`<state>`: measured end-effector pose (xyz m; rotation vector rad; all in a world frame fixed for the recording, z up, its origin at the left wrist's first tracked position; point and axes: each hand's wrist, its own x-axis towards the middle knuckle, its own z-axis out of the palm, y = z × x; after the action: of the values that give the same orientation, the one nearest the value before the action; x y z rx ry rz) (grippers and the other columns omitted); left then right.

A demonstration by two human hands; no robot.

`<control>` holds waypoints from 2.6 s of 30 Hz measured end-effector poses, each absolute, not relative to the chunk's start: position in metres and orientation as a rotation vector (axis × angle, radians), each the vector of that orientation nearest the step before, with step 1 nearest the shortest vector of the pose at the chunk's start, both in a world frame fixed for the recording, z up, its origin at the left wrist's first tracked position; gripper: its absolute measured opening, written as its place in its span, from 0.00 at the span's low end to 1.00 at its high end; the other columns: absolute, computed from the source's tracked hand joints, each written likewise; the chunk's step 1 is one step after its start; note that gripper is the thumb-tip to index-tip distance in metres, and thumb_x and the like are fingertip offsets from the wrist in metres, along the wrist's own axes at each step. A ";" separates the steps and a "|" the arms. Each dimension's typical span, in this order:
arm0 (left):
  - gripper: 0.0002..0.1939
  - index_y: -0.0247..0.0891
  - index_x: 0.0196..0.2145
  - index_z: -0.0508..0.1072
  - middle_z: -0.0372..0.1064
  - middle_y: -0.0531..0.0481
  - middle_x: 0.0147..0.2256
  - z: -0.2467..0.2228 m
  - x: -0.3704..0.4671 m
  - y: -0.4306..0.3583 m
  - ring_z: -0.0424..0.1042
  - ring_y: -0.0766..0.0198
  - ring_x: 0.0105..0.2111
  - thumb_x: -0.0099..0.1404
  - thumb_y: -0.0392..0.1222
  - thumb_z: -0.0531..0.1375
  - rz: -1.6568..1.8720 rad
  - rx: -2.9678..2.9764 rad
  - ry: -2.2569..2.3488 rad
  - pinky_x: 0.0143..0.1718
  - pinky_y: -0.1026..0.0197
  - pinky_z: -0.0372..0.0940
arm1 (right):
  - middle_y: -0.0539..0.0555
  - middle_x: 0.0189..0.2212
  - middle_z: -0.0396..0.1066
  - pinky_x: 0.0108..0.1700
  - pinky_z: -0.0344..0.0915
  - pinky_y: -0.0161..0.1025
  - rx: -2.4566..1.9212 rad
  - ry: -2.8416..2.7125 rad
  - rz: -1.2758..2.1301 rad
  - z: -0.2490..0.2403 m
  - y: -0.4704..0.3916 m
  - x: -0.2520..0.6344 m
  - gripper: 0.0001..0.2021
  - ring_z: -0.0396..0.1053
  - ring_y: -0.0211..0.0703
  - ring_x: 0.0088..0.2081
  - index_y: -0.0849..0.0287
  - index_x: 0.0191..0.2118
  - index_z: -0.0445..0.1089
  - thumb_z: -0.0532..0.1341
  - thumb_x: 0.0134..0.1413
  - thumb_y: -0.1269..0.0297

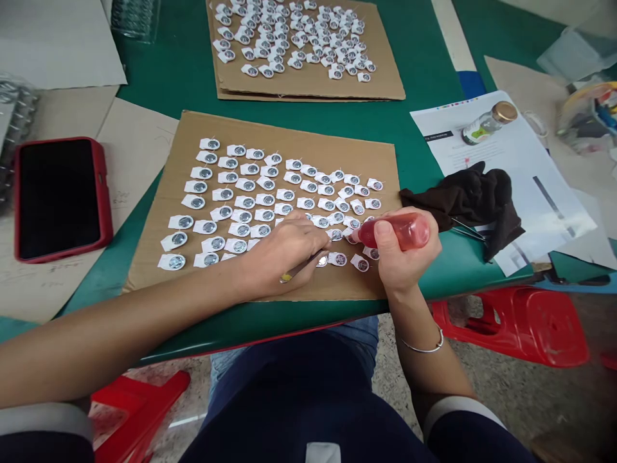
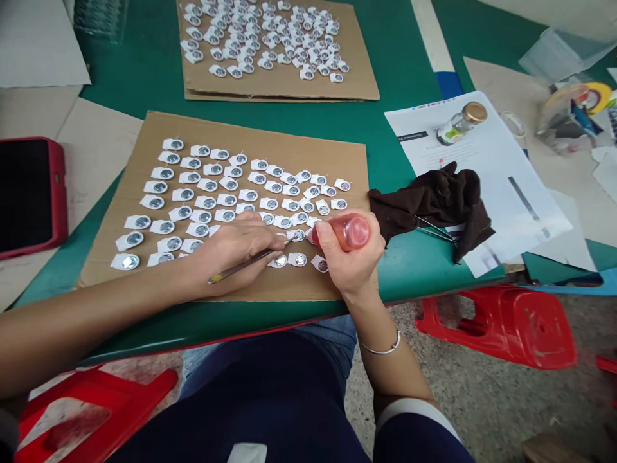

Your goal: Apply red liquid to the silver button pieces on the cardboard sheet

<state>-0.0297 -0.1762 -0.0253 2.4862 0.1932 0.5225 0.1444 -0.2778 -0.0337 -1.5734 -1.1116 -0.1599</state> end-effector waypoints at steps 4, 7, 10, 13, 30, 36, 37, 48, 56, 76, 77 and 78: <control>0.08 0.36 0.33 0.68 0.70 0.50 0.32 -0.024 -0.031 -0.175 0.69 0.64 0.32 0.58 0.27 0.53 0.509 2.461 0.184 0.42 0.58 0.60 | 0.49 0.27 0.69 0.33 0.67 0.37 -1.565 -1.120 -0.147 -0.034 -0.278 0.143 0.12 0.69 0.38 0.30 0.59 0.34 0.66 0.65 0.45 0.59; 0.07 0.37 0.33 0.68 0.71 0.49 0.33 -0.024 -0.031 -0.174 0.70 0.63 0.33 0.58 0.28 0.54 0.537 2.423 0.169 0.42 0.57 0.60 | 0.49 0.27 0.69 0.33 0.67 0.38 -1.568 -1.121 -0.128 -0.035 -0.278 0.143 0.12 0.70 0.38 0.29 0.59 0.33 0.66 0.65 0.45 0.59; 0.05 0.37 0.32 0.68 0.71 0.49 0.33 -0.026 -0.032 -0.173 0.70 0.63 0.33 0.60 0.30 0.55 0.558 2.403 0.165 0.41 0.57 0.61 | 0.49 0.28 0.69 0.34 0.67 0.39 -1.563 -1.126 -0.117 -0.036 -0.279 0.142 0.12 0.70 0.39 0.30 0.59 0.34 0.66 0.65 0.45 0.59; 0.04 0.37 0.32 0.68 0.72 0.49 0.33 -0.025 -0.031 -0.172 0.70 0.63 0.33 0.61 0.31 0.55 0.550 2.390 0.180 0.42 0.57 0.61 | 0.50 0.28 0.69 0.35 0.68 0.40 -1.549 -1.131 -0.129 -0.036 -0.279 0.143 0.12 0.70 0.39 0.30 0.59 0.34 0.65 0.65 0.45 0.59; 0.04 0.37 0.32 0.74 0.71 0.53 0.26 -0.024 -0.027 -0.166 0.69 0.68 0.27 0.58 0.33 0.59 0.502 2.252 0.420 0.28 0.66 0.60 | 0.50 0.29 0.68 0.37 0.69 0.42 -1.538 -1.185 -0.093 -0.038 -0.278 0.141 0.13 0.70 0.39 0.31 0.58 0.35 0.65 0.64 0.47 0.58; 0.04 0.36 0.30 0.74 0.70 0.55 0.25 -0.023 -0.026 -0.166 0.68 0.70 0.26 0.57 0.33 0.60 0.498 2.220 0.438 0.27 0.67 0.59 | 0.50 0.29 0.68 0.35 0.68 0.44 -1.511 -1.203 -0.060 -0.041 -0.279 0.143 0.13 0.70 0.41 0.31 0.58 0.37 0.63 0.64 0.47 0.58; 0.03 0.36 0.30 0.74 0.70 0.55 0.25 -0.023 -0.026 -0.166 0.68 0.70 0.26 0.57 0.32 0.60 0.509 2.222 0.439 0.27 0.67 0.59 | 0.50 0.29 0.68 0.35 0.68 0.44 -1.511 -1.204 -0.056 -0.041 -0.279 0.143 0.14 0.70 0.41 0.31 0.58 0.37 0.63 0.64 0.47 0.58; 0.03 0.36 0.30 0.74 0.71 0.53 0.26 -0.022 -0.026 -0.166 0.69 0.69 0.27 0.58 0.34 0.60 0.482 2.205 0.438 0.27 0.66 0.59 | 0.50 0.29 0.67 0.35 0.68 0.44 -1.478 -1.218 -0.057 -0.042 -0.278 0.143 0.13 0.69 0.41 0.31 0.57 0.37 0.63 0.64 0.47 0.59; 0.04 0.36 0.31 0.75 0.71 0.54 0.26 -0.023 -0.026 -0.166 0.69 0.69 0.26 0.58 0.34 0.59 0.477 2.204 0.455 0.26 0.67 0.59 | 0.50 0.29 0.68 0.34 0.68 0.43 -1.480 -1.221 -0.057 -0.041 -0.278 0.142 0.13 0.69 0.41 0.31 0.58 0.37 0.63 0.64 0.46 0.60; 0.03 0.36 0.29 0.75 0.72 0.53 0.25 -0.020 -0.026 -0.168 0.69 0.69 0.25 0.56 0.34 0.61 0.478 2.169 0.507 0.25 0.67 0.60 | 0.49 0.24 0.63 0.19 0.61 0.35 -1.203 -0.769 -0.033 -0.023 -0.270 0.157 0.12 0.65 0.36 0.23 0.59 0.29 0.63 0.57 0.52 0.55; 0.03 0.36 0.29 0.75 0.72 0.53 0.26 -0.015 -0.026 -0.169 0.69 0.69 0.25 0.56 0.34 0.61 0.471 2.141 0.538 0.25 0.67 0.61 | 0.49 0.22 0.62 0.17 0.60 0.35 -1.192 -0.732 0.036 -0.017 -0.269 0.163 0.13 0.63 0.35 0.21 0.58 0.28 0.63 0.55 0.54 0.54; 0.03 0.36 0.30 0.76 0.72 0.53 0.26 -0.009 -0.026 -0.170 0.70 0.69 0.25 0.57 0.34 0.61 0.474 2.106 0.573 0.25 0.67 0.61 | 0.48 0.21 0.62 0.15 0.58 0.35 -1.177 -0.722 0.111 -0.011 -0.266 0.170 0.13 0.62 0.35 0.19 0.58 0.28 0.62 0.54 0.54 0.53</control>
<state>-0.0262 -0.1698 -0.0092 2.1056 0.5729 0.4738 0.1696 -0.2663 -0.0109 -1.1772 -0.7220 0.1113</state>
